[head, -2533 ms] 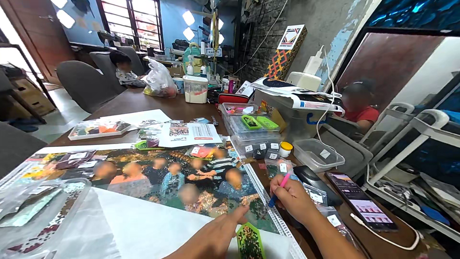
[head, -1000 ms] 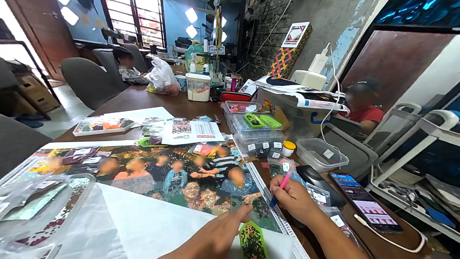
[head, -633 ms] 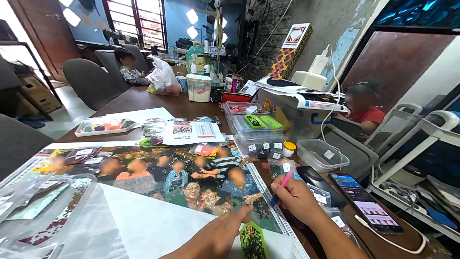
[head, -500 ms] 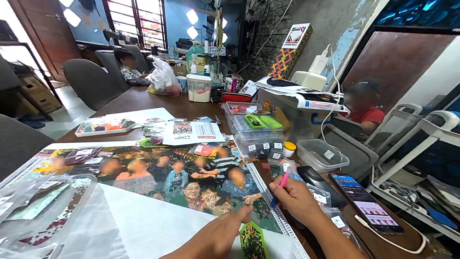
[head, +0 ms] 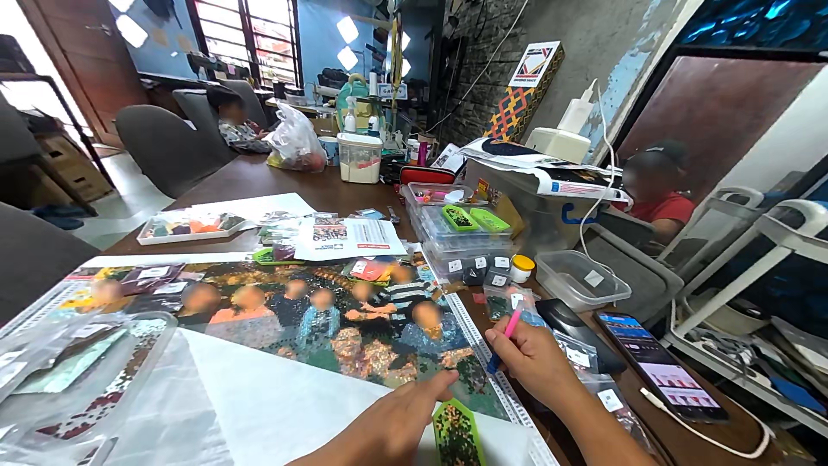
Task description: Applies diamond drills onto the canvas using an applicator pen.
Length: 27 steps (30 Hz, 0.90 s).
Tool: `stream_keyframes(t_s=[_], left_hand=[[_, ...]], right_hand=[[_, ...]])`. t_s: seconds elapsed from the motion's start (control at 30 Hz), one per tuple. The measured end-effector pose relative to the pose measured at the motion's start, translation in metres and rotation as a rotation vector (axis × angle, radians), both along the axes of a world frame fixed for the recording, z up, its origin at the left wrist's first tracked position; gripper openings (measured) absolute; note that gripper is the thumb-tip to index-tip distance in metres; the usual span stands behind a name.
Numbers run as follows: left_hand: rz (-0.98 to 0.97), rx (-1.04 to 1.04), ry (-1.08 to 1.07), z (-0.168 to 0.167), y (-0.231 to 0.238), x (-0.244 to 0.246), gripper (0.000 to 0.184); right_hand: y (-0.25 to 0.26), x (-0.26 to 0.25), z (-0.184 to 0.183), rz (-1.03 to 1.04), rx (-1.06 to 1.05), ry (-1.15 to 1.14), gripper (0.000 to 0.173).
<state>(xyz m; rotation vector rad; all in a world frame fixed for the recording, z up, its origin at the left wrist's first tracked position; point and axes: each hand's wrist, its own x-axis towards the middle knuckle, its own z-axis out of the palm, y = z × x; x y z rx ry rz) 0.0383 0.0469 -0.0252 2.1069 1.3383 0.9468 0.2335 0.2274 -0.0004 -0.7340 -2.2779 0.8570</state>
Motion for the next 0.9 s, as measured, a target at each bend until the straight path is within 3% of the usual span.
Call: stream_keyframes(t_s=[0.9], left_hand=[[-0.008,0.030,0.001,-0.0027,0.0006,-0.0004,0.108]], right_hand=[[-0.0011,0.0006,0.0004,0.001,0.006,-0.028,0.026]])
